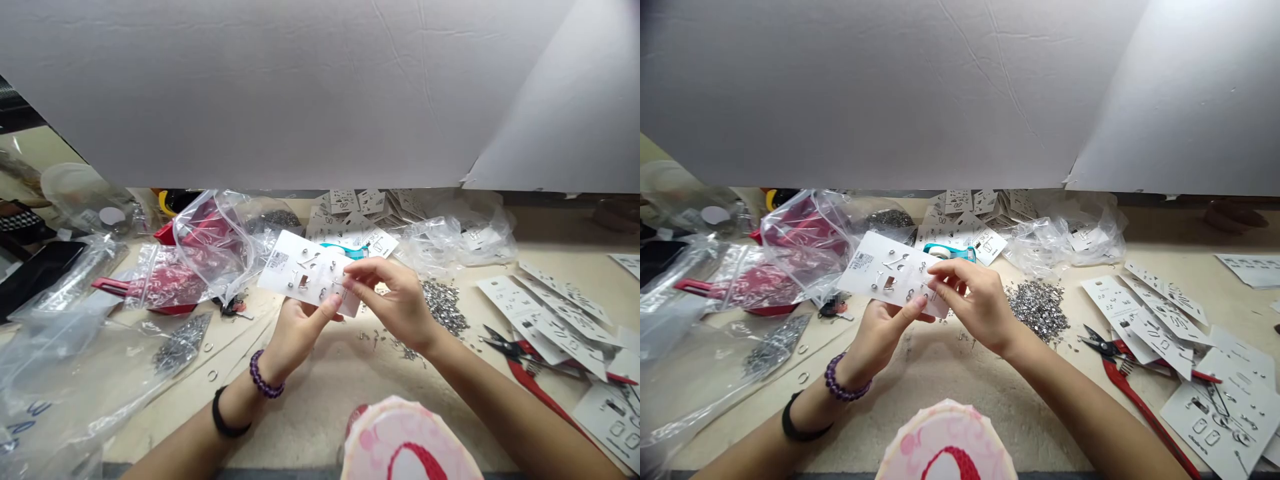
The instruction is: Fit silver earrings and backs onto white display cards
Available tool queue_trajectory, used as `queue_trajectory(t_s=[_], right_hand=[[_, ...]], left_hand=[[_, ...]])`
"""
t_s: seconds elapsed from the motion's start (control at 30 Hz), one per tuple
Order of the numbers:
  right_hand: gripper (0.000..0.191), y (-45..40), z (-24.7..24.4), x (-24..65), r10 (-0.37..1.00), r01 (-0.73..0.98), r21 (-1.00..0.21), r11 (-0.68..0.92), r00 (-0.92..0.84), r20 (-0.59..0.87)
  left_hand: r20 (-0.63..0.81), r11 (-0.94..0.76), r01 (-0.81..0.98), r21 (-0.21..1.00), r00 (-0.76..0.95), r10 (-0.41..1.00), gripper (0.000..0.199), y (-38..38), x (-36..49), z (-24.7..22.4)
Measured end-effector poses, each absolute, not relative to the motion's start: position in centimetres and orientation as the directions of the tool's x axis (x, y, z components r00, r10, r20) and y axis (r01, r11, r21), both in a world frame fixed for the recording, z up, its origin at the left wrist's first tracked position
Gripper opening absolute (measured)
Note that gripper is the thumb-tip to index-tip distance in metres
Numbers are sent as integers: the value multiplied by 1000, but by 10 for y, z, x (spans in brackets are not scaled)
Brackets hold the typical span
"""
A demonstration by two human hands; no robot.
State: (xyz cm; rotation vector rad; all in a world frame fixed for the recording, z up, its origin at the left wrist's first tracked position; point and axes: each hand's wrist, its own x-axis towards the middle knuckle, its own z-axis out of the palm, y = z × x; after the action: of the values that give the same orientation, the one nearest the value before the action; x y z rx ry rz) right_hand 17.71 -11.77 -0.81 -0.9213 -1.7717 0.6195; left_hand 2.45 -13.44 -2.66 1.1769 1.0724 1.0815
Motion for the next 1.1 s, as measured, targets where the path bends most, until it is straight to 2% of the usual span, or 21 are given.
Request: queue_trajectory(t_s=[0.3, 0.57, 0.8, 0.93, 1.1], right_hand=[[14, -120, -12, 176, 793, 320, -726, 609, -236, 562], [14, -121, -16, 173, 731, 447, -586, 676, -301, 613], [14, -122, -22, 168, 697, 488, -522, 700, -308, 648], [14, -123, -22, 166, 709, 533, -509, 677, -284, 645], [17, -123, -23, 164, 723, 498, -552, 668, -260, 640]], left_hand=[[-61, 81, -158, 984, 128, 990, 29, -136, 26, -29], [-150, 167, -315, 934, 76, 986, 25, -137, 28, -27], [-201, 207, -376, 903, 57, 978, 21, -134, 28, -26], [-205, 210, -372, 904, 54, 977, 22, -135, 28, -26], [-199, 198, -375, 906, 37, 979, 23, -136, 27, -26]])
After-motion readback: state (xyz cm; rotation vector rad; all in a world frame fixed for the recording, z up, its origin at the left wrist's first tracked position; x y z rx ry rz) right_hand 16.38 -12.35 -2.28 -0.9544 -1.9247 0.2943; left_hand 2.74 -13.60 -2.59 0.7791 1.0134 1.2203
